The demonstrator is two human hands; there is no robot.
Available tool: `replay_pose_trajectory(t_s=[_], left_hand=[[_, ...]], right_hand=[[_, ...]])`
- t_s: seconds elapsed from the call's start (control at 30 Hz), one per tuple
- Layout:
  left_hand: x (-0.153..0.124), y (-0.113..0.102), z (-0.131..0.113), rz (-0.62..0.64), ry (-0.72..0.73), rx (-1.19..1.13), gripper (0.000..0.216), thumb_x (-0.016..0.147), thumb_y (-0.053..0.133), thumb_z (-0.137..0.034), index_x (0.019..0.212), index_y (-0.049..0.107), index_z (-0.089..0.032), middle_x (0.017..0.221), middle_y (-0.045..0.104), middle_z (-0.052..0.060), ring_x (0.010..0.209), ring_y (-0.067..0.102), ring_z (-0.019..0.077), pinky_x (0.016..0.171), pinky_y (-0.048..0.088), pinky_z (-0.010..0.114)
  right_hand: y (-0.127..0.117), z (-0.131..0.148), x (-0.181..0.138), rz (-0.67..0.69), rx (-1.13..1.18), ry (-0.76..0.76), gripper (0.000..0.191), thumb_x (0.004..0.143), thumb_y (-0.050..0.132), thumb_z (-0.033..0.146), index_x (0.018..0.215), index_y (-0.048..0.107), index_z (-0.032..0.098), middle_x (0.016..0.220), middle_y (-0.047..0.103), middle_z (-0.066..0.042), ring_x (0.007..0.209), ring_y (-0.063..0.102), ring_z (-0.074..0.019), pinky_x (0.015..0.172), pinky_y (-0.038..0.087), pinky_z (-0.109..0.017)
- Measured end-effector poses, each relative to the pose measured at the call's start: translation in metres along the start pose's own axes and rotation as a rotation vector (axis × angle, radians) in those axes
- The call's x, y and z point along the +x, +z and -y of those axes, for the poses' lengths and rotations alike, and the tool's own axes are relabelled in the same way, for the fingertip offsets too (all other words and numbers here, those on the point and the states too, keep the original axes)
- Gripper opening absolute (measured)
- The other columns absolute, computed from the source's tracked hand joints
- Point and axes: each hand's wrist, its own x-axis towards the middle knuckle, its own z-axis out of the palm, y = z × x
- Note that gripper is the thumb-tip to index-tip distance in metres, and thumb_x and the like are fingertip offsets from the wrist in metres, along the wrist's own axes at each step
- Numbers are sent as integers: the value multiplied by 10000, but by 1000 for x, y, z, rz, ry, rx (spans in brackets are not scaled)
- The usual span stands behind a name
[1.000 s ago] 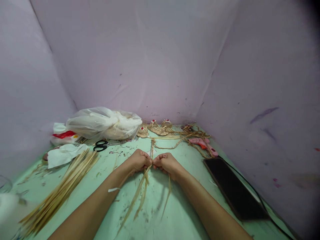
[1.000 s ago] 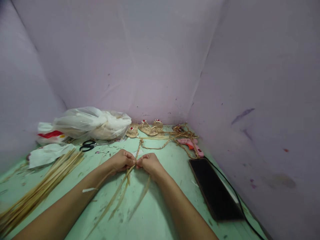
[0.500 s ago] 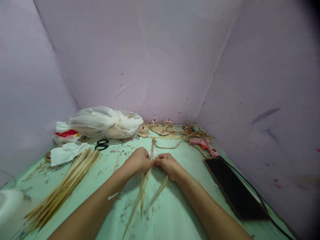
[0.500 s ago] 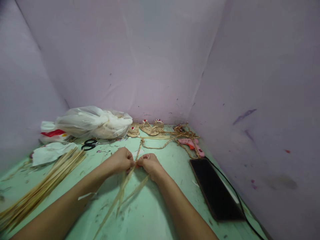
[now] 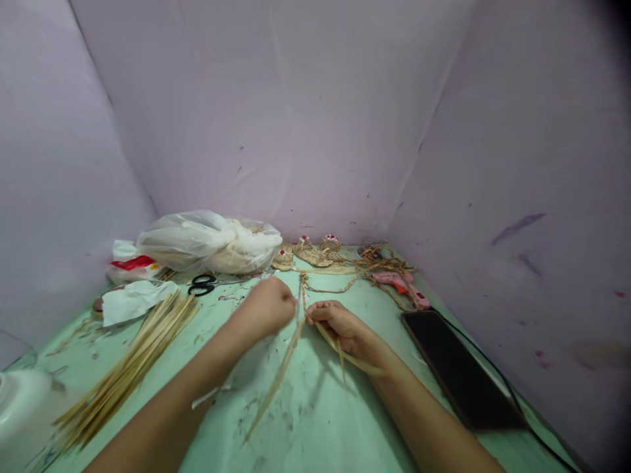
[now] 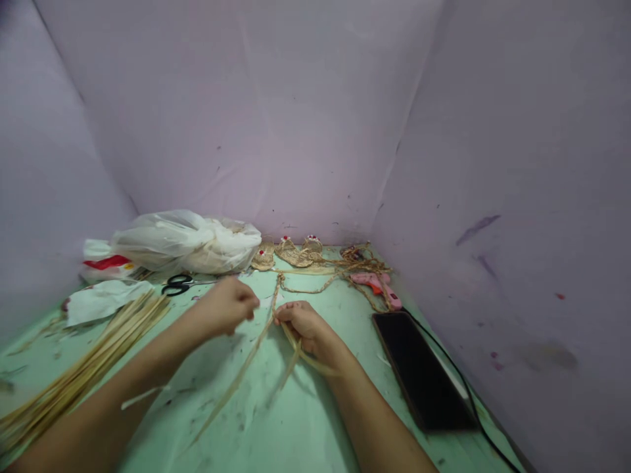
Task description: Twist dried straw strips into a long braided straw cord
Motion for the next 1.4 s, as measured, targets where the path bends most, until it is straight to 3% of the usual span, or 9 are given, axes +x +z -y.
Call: replay_pose_trajectory(t_s=[0.1, 0.23, 0.3, 0.47, 0.63, 0.73, 0.87, 1.2, 1.4], left_hand=[[17, -7, 9, -25, -166, -364, 166, 655, 495, -204, 751, 591, -109, 489, 528, -3, 345, 381, 74, 383, 229, 201], [33, 20, 21, 354, -299, -665, 134, 630, 476, -158, 667, 577, -78, 548, 576, 40, 353, 372, 34, 348, 185, 162], [36, 32, 24, 421, -286, -679, 126, 624, 479, -160, 610, 574, -77, 501, 546, 26, 343, 362, 27, 349, 202, 155], [37, 39, 28, 216, -228, -376, 142, 571, 534, -188, 450, 505, -120, 312, 363, -36, 285, 282, 47, 334, 170, 189], [45, 41, 35, 201, -123, -307, 181, 554, 573, -226, 425, 493, -126, 306, 369, -31, 306, 277, 47, 345, 156, 192], [45, 40, 37, 186, -67, -292, 142, 548, 560, -206, 443, 514, -123, 315, 377, -36, 314, 285, 50, 355, 186, 194], [39, 35, 34, 175, 22, -276, 109, 549, 496, -165, 463, 544, -118, 335, 414, -31, 324, 317, 62, 375, 241, 201], [40, 31, 38, 191, 89, -430, 145, 521, 546, -237, 443, 500, -123, 360, 340, -54, 361, 240, 39, 387, 162, 198], [36, 33, 38, 180, 139, -542, 272, 534, 592, -370, 497, 556, -102, 398, 391, -34, 393, 287, 48, 406, 209, 197]], right_hand=[[0, 2, -1, 18, -24, 13, 58, 546, 490, 115, 493, 484, 138, 298, 279, 92, 288, 169, -30, 328, 85, -196], [0, 0, -1, 63, -2, 10, 41, 547, 483, 126, 510, 497, 136, 357, 437, 44, 319, 302, -45, 344, 166, -180], [-2, -1, 1, 78, -34, -10, 29, 549, 488, 138, 526, 504, 137, 420, 509, 24, 341, 335, -49, 355, 183, -182], [-6, -7, 10, 10, -353, -122, 34, 554, 503, 128, 529, 525, 135, 374, 407, 68, 354, 274, -38, 383, 182, -185], [-5, -5, 12, -144, -579, -186, 58, 518, 508, 84, 500, 538, 131, 392, 421, 56, 401, 320, -49, 396, 208, -189], [-4, 3, 6, -54, -375, -15, 78, 558, 482, 96, 501, 528, 125, 417, 458, 38, 359, 303, -41, 360, 209, -183], [-8, 9, 1, 150, -87, 149, 125, 636, 467, 130, 588, 578, 100, 555, 588, -33, 432, 490, -66, 427, 376, -167], [2, 6, 2, -65, -32, 7, 155, 596, 642, 156, 556, 494, 129, 448, 515, 43, 396, 437, -37, 448, 383, -161], [11, 6, -1, -4, 70, -41, 201, 652, 597, 132, 583, 410, 157, 430, 458, 61, 406, 443, -50, 451, 372, -173]])
